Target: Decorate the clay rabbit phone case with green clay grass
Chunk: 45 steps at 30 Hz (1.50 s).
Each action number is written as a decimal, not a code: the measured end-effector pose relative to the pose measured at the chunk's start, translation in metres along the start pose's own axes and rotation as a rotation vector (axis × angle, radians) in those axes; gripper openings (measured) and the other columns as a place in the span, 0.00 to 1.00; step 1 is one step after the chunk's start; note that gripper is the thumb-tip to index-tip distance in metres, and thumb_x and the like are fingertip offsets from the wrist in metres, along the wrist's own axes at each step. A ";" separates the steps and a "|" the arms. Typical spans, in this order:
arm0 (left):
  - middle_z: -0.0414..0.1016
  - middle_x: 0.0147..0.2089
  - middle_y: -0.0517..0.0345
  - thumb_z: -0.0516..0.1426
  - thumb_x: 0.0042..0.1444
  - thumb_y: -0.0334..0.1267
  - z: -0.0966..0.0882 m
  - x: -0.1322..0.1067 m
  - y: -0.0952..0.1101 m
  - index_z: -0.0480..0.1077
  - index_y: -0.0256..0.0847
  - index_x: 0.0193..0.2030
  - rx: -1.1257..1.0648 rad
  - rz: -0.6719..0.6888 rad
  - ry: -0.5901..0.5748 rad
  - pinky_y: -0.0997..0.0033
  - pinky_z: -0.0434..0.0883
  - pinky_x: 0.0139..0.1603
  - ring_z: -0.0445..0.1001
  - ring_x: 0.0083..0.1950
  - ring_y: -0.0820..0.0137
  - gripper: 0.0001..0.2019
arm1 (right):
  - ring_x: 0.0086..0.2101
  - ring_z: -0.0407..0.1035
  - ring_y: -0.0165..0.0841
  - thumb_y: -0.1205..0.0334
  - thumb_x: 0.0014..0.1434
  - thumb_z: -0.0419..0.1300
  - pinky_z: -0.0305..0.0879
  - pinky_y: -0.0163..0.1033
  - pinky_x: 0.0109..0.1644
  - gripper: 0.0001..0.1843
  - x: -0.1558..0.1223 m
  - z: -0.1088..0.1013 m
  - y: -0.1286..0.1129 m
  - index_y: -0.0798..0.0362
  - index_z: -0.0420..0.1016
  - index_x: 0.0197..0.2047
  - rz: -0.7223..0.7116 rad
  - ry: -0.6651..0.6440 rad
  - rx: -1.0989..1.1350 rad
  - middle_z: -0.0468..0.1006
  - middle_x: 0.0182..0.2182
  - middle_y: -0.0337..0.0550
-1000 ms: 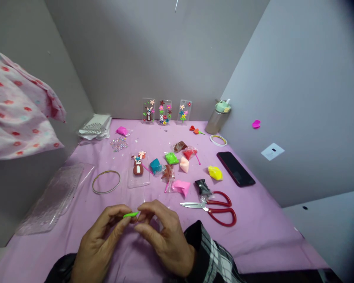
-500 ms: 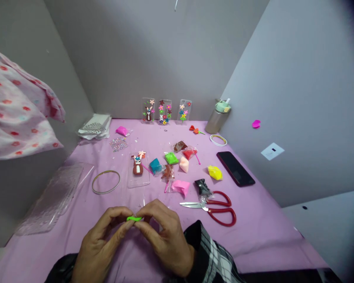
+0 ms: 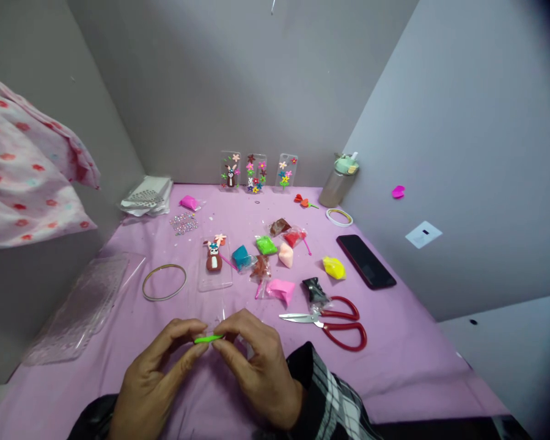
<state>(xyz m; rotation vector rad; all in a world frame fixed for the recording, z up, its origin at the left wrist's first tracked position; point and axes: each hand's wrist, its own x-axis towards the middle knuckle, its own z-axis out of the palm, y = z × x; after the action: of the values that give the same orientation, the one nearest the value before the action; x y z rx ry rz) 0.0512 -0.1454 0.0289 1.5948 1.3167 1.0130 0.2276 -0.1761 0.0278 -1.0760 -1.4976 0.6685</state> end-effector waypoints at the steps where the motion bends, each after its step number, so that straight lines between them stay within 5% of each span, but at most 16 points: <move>1: 0.84 0.38 0.60 0.65 0.53 0.47 0.000 0.000 -0.001 0.80 0.48 0.38 -0.002 -0.003 -0.004 0.79 0.78 0.45 0.82 0.41 0.67 0.09 | 0.35 0.73 0.31 0.66 0.67 0.62 0.70 0.35 0.40 0.05 0.000 0.000 0.000 0.52 0.80 0.43 -0.001 0.004 0.001 0.80 0.35 0.42; 9: 0.83 0.34 0.62 0.64 0.56 0.50 0.000 0.000 0.001 0.80 0.48 0.32 -0.026 0.012 -0.077 0.83 0.77 0.41 0.82 0.37 0.69 0.10 | 0.32 0.73 0.31 0.58 0.67 0.63 0.67 0.34 0.37 0.10 -0.002 0.000 -0.001 0.54 0.80 0.38 0.015 0.005 -0.028 0.79 0.30 0.41; 21: 0.84 0.39 0.60 0.65 0.55 0.48 0.000 -0.001 -0.003 0.80 0.48 0.38 -0.045 -0.002 -0.063 0.79 0.78 0.47 0.83 0.42 0.67 0.09 | 0.35 0.74 0.32 0.67 0.67 0.61 0.70 0.36 0.41 0.06 -0.001 0.001 0.001 0.52 0.79 0.43 0.005 0.002 -0.012 0.80 0.34 0.42; 33: 0.81 0.32 0.61 0.60 0.60 0.50 0.000 0.001 0.003 0.79 0.47 0.32 0.028 0.030 -0.105 0.80 0.77 0.38 0.81 0.36 0.68 0.12 | 0.31 0.73 0.30 0.60 0.68 0.62 0.68 0.34 0.38 0.08 0.000 -0.001 -0.002 0.53 0.80 0.37 0.009 0.003 -0.026 0.79 0.30 0.40; 39: 0.84 0.39 0.59 0.63 0.56 0.51 0.001 0.003 -0.004 0.80 0.48 0.37 0.005 -0.006 -0.062 0.77 0.78 0.47 0.83 0.43 0.65 0.11 | 0.36 0.74 0.31 0.69 0.66 0.60 0.71 0.35 0.42 0.11 -0.002 -0.001 0.003 0.51 0.76 0.51 0.030 0.020 0.004 0.79 0.38 0.42; 45: 0.83 0.41 0.59 0.64 0.53 0.55 -0.012 0.016 -0.017 0.79 0.48 0.38 0.074 -0.053 0.025 0.74 0.80 0.49 0.83 0.44 0.63 0.15 | 0.36 0.73 0.32 0.68 0.66 0.59 0.70 0.36 0.41 0.07 0.002 -0.002 0.003 0.51 0.77 0.45 0.060 0.023 -0.030 0.79 0.36 0.42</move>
<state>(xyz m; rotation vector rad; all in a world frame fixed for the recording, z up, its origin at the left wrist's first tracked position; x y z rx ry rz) 0.0368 -0.1267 0.0183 1.5985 1.4207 0.9645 0.2305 -0.1736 0.0267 -1.1519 -1.4649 0.6750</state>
